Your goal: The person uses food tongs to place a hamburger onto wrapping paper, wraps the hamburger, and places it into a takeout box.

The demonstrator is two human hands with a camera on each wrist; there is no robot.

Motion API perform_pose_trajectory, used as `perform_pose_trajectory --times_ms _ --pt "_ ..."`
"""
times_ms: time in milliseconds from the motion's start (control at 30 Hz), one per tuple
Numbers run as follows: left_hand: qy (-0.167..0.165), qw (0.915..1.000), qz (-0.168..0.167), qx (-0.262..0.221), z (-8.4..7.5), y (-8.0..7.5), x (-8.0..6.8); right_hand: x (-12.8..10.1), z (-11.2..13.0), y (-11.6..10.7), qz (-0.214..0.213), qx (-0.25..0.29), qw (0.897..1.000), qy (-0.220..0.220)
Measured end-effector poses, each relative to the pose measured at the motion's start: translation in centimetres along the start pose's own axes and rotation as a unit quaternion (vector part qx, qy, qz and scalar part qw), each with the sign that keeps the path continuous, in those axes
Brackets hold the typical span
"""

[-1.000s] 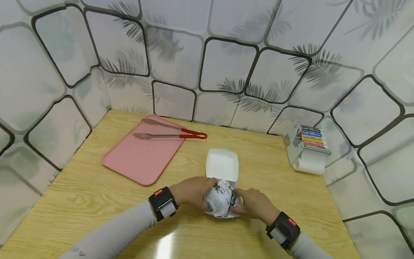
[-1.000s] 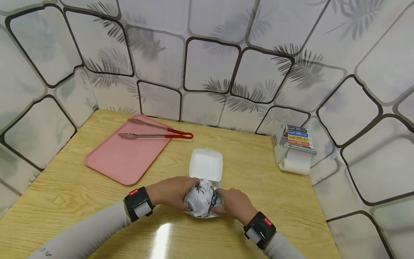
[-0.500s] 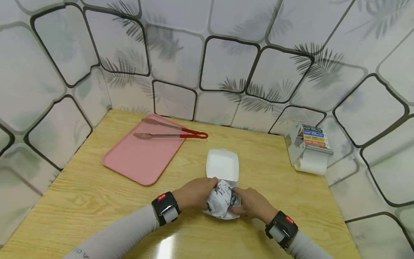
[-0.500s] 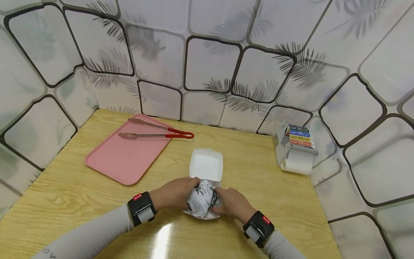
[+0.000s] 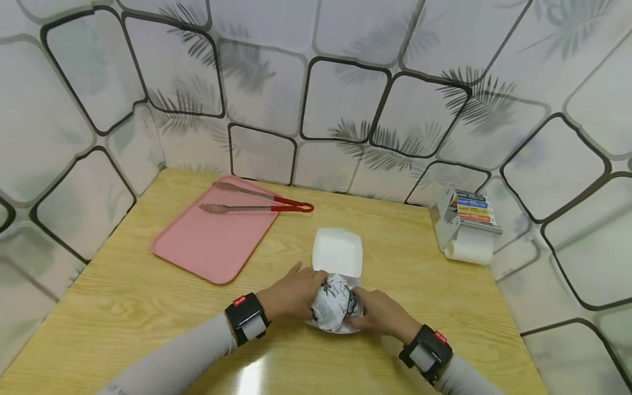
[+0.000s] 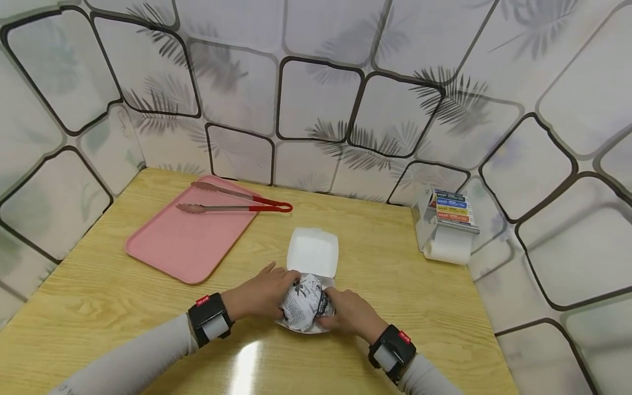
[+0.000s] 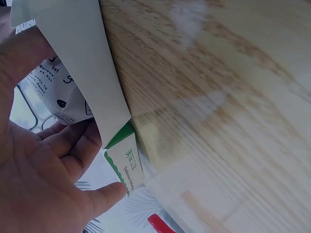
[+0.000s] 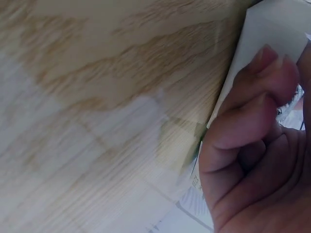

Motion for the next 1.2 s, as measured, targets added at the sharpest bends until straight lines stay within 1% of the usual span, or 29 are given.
perform_pose_trajectory --times_ms 167,267,333,400,467,500,567,633,700,767,867,933,967,1033,1133,1200 --pt "0.016 0.9998 0.012 -0.008 0.0 -0.3 -0.7 -0.6 0.0 -0.4 0.048 0.052 0.997 -0.009" --pt "0.037 0.9985 0.013 -0.037 0.2 -1.1 -1.2 -0.9 -0.3 -1.6 0.061 0.076 0.995 -0.01" --pt "0.048 0.9966 0.011 -0.066 0.8 -2.0 -1.5 -0.8 -0.7 -2.8 0.051 0.096 0.994 -0.007" --pt "0.046 0.9937 0.002 -0.102 1.9 -2.9 -1.7 -0.4 -1.5 -3.9 0.029 0.126 0.992 0.008" --pt "0.024 0.991 -0.018 -0.131 3.4 -3.8 -1.5 0.1 -2.5 -4.6 0.013 0.165 0.986 0.037" --pt "0.007 0.9891 -0.028 -0.145 4.2 -4.1 -1.3 0.5 -3.0 -4.8 0.007 0.188 0.981 0.056" --pt "-0.029 0.9827 -0.043 -0.178 5.7 -4.3 -0.8 1.2 -4.0 -4.7 0.006 0.237 0.968 0.088" --pt "-0.063 0.9746 -0.048 -0.209 6.9 -3.9 0.0 2.0 -4.7 -4.5 0.013 0.277 0.954 0.112" --pt "-0.087 0.9627 -0.037 -0.254 7.6 -3.2 0.9 2.9 -5.2 -4.3 0.016 0.312 0.942 0.125" --pt "-0.106 0.9473 -0.028 -0.301 8.0 -2.6 1.6 3.8 -5.6 -4.2 0.016 0.335 0.933 0.129" --pt "-0.122 0.9266 -0.023 -0.355 8.2 -2.1 2.1 4.9 -5.9 -4.2 0.004 0.363 0.922 0.131" --pt "-0.131 0.9181 -0.032 -0.373 8.3 -2.2 2.2 5.2 -5.6 -4.3 -0.009 0.376 0.919 0.12" --pt "-0.131 0.9175 -0.038 -0.374 8.3 -2.3 2.2 5.3 -5.5 -4.4 -0.018 0.381 0.917 0.114" --pt "-0.131 0.9185 -0.053 -0.369 8.3 -2.7 2.2 5.0 -4.9 -4.8 -0.038 0.378 0.92 0.095" --pt "-0.112 0.9266 -0.071 -0.352 7.9 -4.0 1.8 4.1 -4.0 -5.7 -0.063 0.358 0.929 0.07" --pt "-0.089 0.9371 -0.077 -0.329 7.2 -4.9 1.4 3.2 -3.4 -6.3 -0.076 0.336 0.937 0.059"
Point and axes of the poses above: each hand's wrist, its own x-axis towards the middle knuckle, its own y-axis out of the palm, z = x × y, the point moved 9 cm from there along x, towards the middle knuckle, and after that the axes turned 6 degrees about z, right-handed, at the moved point
